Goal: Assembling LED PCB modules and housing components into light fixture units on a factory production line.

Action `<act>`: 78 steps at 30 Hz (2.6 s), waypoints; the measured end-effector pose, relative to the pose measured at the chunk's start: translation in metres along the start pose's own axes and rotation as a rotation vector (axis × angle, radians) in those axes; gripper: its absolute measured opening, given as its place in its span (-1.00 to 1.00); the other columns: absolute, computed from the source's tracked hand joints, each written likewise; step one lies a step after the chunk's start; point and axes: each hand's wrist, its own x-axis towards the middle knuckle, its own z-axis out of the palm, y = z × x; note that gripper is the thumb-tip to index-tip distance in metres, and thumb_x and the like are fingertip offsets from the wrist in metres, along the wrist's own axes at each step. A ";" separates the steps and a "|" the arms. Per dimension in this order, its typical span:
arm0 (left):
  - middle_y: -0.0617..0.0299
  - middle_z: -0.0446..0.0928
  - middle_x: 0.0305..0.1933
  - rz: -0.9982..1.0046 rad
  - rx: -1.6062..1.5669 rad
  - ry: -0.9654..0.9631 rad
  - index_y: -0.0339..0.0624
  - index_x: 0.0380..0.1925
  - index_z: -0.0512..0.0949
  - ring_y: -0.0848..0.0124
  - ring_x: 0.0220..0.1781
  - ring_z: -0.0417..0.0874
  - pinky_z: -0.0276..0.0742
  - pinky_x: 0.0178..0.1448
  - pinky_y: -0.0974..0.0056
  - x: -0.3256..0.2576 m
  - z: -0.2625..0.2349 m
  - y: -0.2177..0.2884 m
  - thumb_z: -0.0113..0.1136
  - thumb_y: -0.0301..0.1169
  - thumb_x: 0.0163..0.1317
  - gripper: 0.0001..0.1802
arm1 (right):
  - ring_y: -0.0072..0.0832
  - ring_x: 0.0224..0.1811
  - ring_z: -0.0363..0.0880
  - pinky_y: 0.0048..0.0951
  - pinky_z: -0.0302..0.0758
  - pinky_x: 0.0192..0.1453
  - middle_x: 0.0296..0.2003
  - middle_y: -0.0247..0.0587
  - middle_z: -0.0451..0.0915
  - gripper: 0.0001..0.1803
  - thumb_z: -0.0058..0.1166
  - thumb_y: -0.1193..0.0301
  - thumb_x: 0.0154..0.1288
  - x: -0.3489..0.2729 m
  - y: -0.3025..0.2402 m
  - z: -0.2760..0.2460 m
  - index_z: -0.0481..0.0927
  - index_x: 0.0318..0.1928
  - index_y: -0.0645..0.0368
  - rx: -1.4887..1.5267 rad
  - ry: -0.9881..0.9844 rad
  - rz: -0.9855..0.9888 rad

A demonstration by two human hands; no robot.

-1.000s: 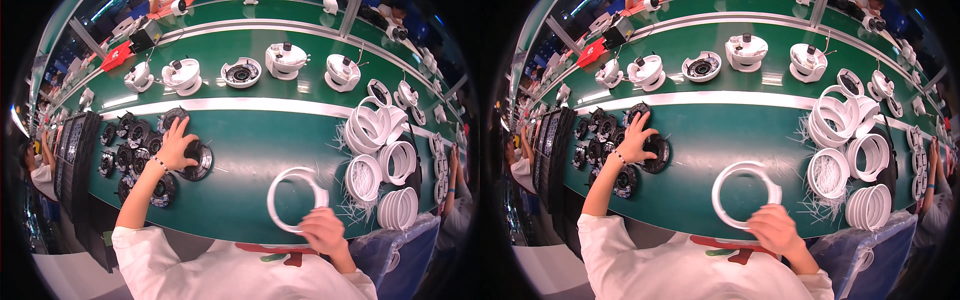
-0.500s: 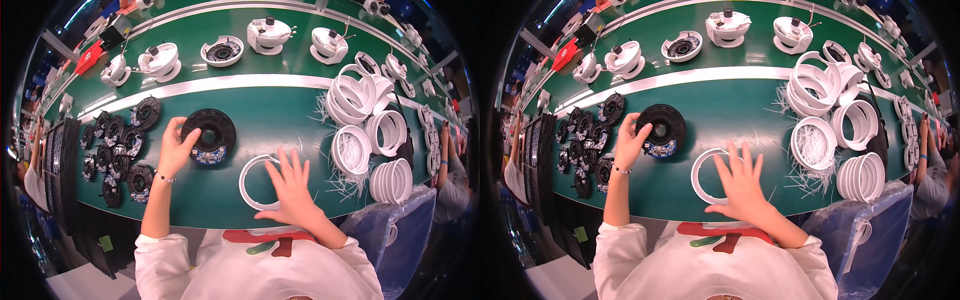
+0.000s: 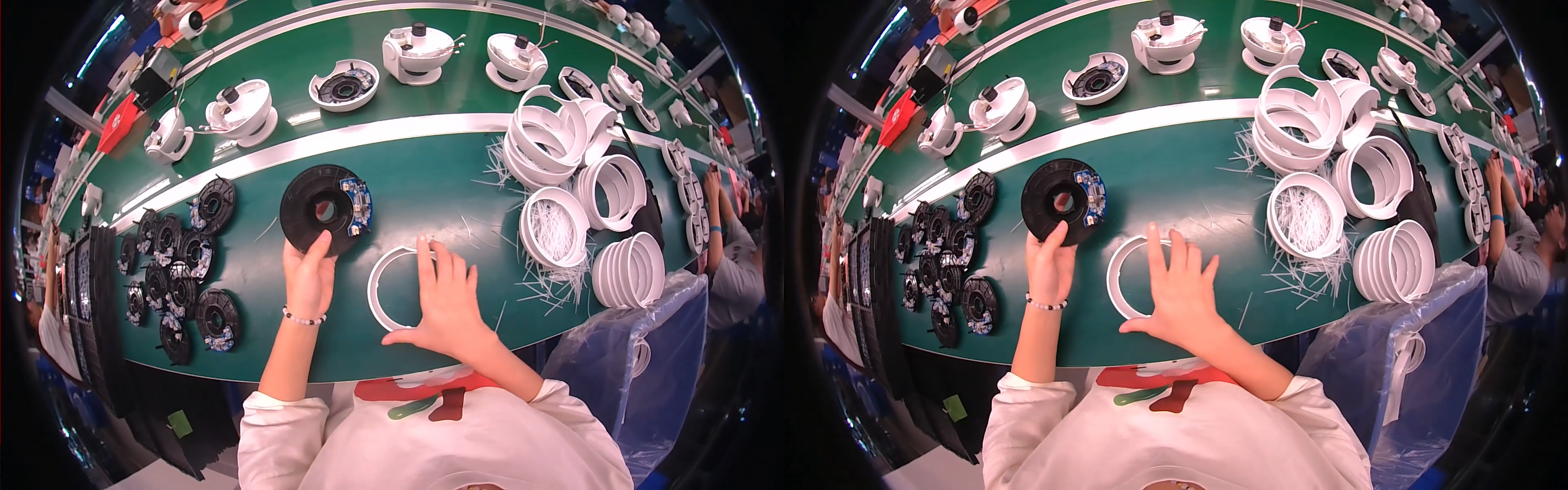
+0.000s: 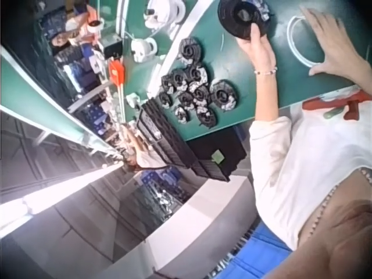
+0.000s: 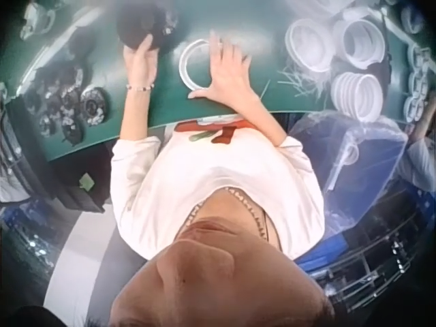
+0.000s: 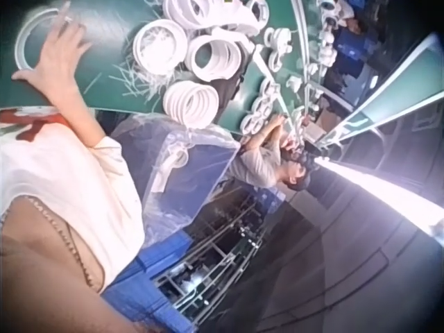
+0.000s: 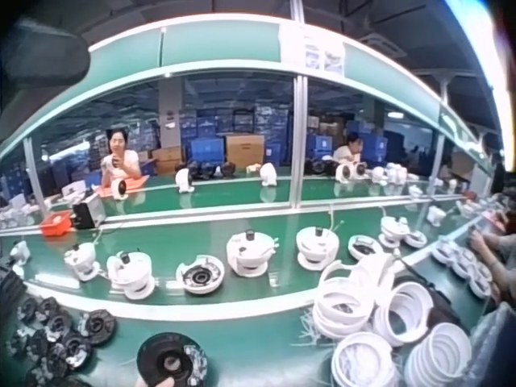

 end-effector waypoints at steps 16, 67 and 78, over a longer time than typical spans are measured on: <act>0.04 0.22 0.15 0.186 0.075 0.061 -0.37 0.07 0.17 0.27 0.13 0.28 0.16 0.23 0.18 -0.005 0.002 -0.020 -0.09 -0.55 0.18 -0.57 | 0.05 0.24 -0.14 -0.12 -0.08 0.27 0.20 0.18 -0.17 0.26 0.35 0.24 -0.36 -0.002 0.031 -0.006 -0.30 0.23 0.33 0.605 0.447 -0.085; 0.01 0.43 -0.09 -0.612 -0.630 -0.244 -0.25 -0.08 0.37 0.23 -0.08 0.47 0.41 0.02 0.16 -0.017 0.053 -0.003 -0.30 -0.01 0.19 -0.45 | -0.05 0.19 0.10 -0.22 0.09 0.20 0.18 0.18 0.03 0.27 0.44 0.19 -0.52 0.026 0.027 -0.047 -0.10 0.22 0.27 0.552 0.270 -0.611; 0.07 0.41 -0.05 -0.634 -0.498 -0.342 -0.23 0.02 0.30 0.28 -0.06 0.46 0.40 0.04 0.19 -0.015 0.060 0.000 -0.48 0.33 0.05 -0.12 | 0.06 0.15 0.10 -0.12 0.13 0.14 0.16 0.17 0.06 0.19 0.42 0.22 -0.54 0.026 0.022 -0.045 0.00 0.19 0.26 0.395 0.313 -0.589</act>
